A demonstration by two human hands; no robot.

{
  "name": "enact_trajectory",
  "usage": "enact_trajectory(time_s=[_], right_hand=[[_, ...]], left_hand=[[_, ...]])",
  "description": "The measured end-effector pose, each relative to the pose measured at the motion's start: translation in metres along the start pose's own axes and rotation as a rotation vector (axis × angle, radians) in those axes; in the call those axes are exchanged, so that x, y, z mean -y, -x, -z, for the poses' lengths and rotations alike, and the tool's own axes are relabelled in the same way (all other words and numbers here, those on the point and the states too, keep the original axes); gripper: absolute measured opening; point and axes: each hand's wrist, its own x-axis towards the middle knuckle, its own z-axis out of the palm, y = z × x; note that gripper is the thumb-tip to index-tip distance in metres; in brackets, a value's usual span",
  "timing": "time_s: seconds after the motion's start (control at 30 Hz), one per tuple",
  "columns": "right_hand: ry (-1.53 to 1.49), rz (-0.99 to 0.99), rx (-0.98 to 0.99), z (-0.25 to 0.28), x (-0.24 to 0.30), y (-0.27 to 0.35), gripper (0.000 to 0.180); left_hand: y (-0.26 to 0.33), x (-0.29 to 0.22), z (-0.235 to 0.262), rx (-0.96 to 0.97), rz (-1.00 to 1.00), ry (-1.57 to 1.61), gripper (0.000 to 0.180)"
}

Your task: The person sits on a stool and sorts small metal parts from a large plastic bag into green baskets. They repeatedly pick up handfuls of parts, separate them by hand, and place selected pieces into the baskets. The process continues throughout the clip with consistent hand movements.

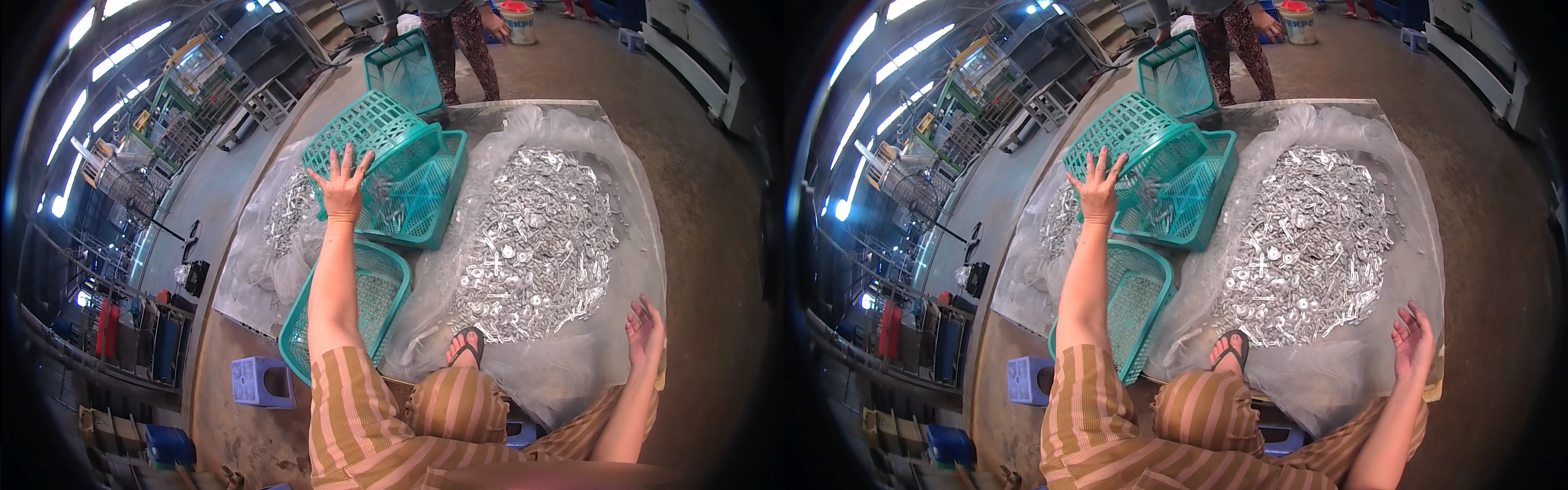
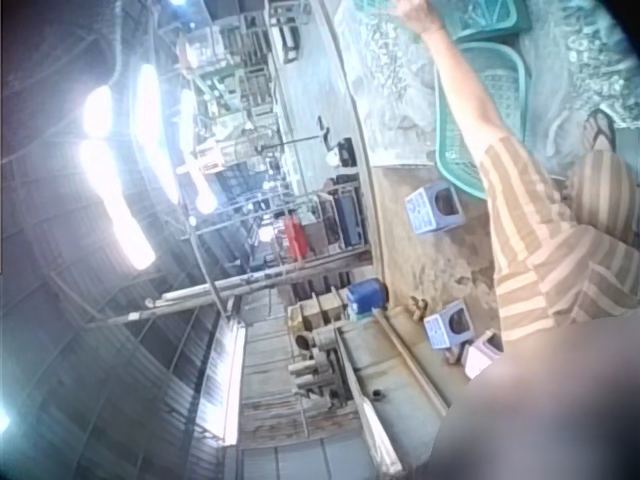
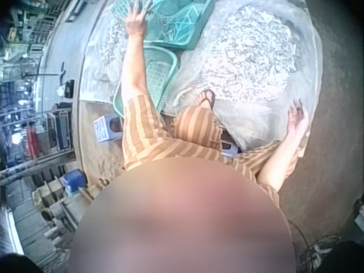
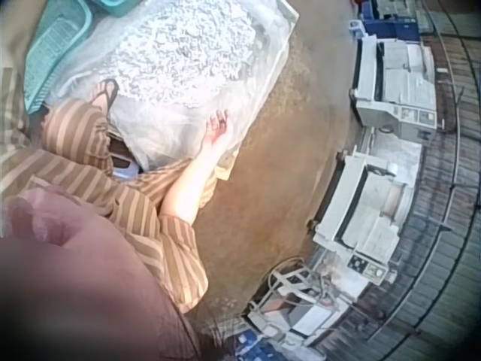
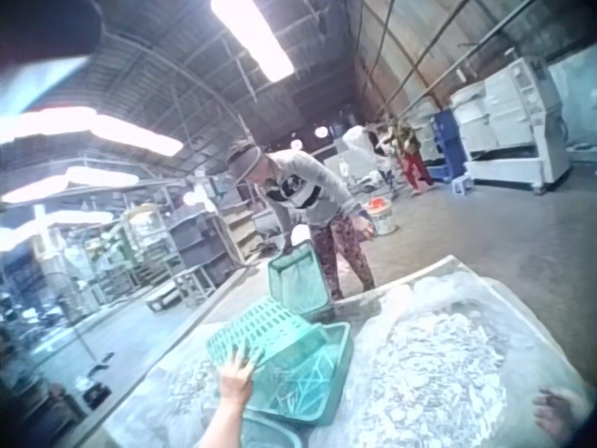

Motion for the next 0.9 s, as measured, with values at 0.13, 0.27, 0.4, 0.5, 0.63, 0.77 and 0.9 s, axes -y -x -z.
enact_trajectory(time_s=[0.13,0.27,0.4,0.5,0.63,0.77,0.9], right_hand=[[0.028,0.006,0.004,-0.003,0.0,-0.003,0.042],[0.019,-0.007,0.031,-0.004,-0.003,-0.004,0.042],[0.005,0.011,0.029,0.005,0.0,-0.003,0.044],[-0.003,0.006,0.044,0.013,0.002,0.001,0.043],[0.012,0.013,0.037,0.013,0.008,0.008,0.042],[0.023,-0.02,0.085,0.012,0.001,0.006,0.042],[0.059,-0.059,0.12,0.013,-0.011,0.002,0.042]], left_hand=[[-0.004,0.012,0.008,-0.048,-0.005,-0.028,0.059],[0.002,0.045,0.032,-0.143,0.175,0.073,0.068],[0.044,0.075,0.089,-0.31,0.557,0.371,0.068],[0.122,0.139,0.133,-0.229,0.983,0.426,0.052],[0.254,0.18,0.203,-0.112,1.518,0.638,0.046],[0.376,0.17,0.252,0.084,1.916,0.634,0.054],[0.465,0.128,0.291,0.118,2.208,0.854,0.062]])
